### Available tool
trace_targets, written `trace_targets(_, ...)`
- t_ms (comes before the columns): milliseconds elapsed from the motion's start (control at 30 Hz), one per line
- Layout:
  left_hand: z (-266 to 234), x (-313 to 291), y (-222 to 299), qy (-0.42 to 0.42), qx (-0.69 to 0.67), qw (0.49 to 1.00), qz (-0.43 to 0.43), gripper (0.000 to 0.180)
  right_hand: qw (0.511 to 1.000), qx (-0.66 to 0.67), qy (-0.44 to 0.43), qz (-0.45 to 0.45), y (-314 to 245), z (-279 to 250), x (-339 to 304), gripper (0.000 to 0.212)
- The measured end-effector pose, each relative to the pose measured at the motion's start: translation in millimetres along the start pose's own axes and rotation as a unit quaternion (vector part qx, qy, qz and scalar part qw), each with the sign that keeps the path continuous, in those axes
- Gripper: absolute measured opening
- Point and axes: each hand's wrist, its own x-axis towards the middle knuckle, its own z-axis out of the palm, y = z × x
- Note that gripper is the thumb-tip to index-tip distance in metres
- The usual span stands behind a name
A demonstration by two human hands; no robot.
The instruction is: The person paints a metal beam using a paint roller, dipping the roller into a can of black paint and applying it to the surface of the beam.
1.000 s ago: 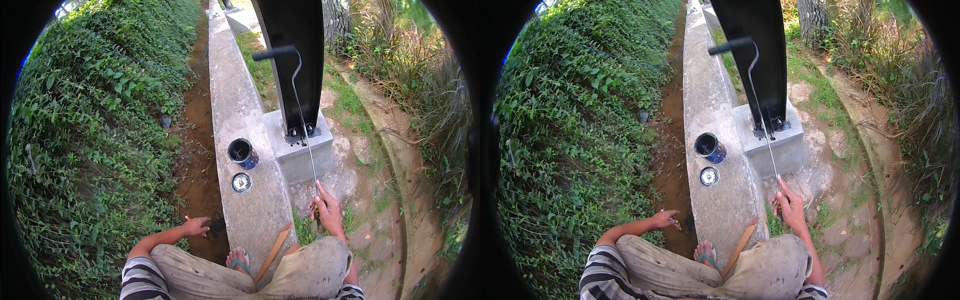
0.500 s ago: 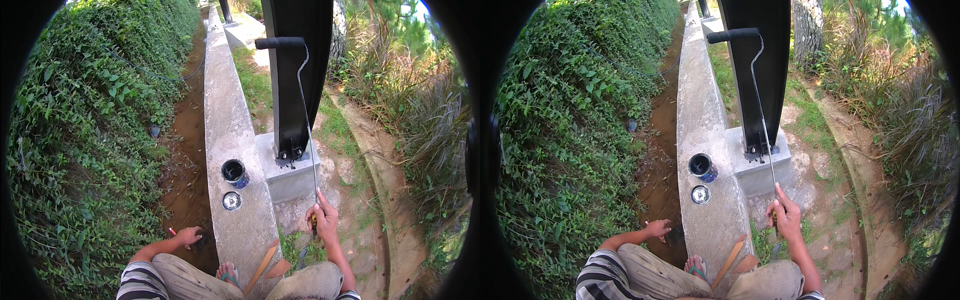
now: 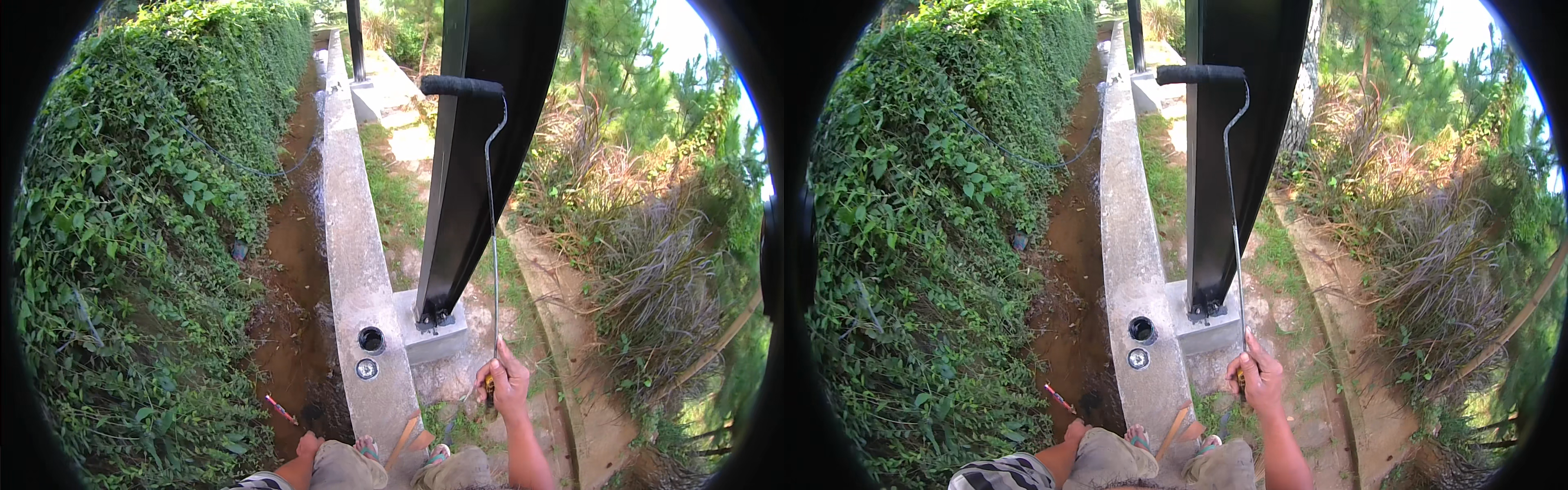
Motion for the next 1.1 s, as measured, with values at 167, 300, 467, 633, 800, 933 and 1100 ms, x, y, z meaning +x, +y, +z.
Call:
trace_targets(167, -55, -130, -13, 0.029, -0.073, 0.997, -0.024, 0.055, 1.000, -0.021, 0.023, 0.007, -137, 28, 24, 0.050)
trace_targets(300, -103, -213, -8, 0.015, -0.093, 0.996, 0.001, 0.061, 0.999, -0.020, 0.024, -0.016, -238, 43, 44, 0.050)
trace_targets(467, -137, -268, -23, 0.037, -0.149, 0.988, 0.006, 0.061, 0.998, -0.038, 0.013, -0.043, -335, 54, 72, 0.051)
trace_targets(633, -153, -301, -36, 0.084, -0.191, 0.977, 0.034, 0.057, 0.999, -0.016, -0.001, -0.034, -429, 57, 94, 0.051)
trace_targets(800, -160, -320, -42, 0.090, -0.235, 0.963, 0.095, 0.051, 0.998, -0.022, -0.015, -0.058, -503, 62, 116, 0.052)
trace_targets(933, -151, -321, -47, 0.142, -0.258, 0.954, 0.049, 0.052, 0.997, 0.004, -0.032, -0.066, -546, 69, 130, 0.052)
trace_targets(1100, -181, -308, -31, 0.163, -0.260, 0.952, 0.025, 0.052, 0.994, 0.017, -0.039, -0.099, -572, 76, 159, 0.051)
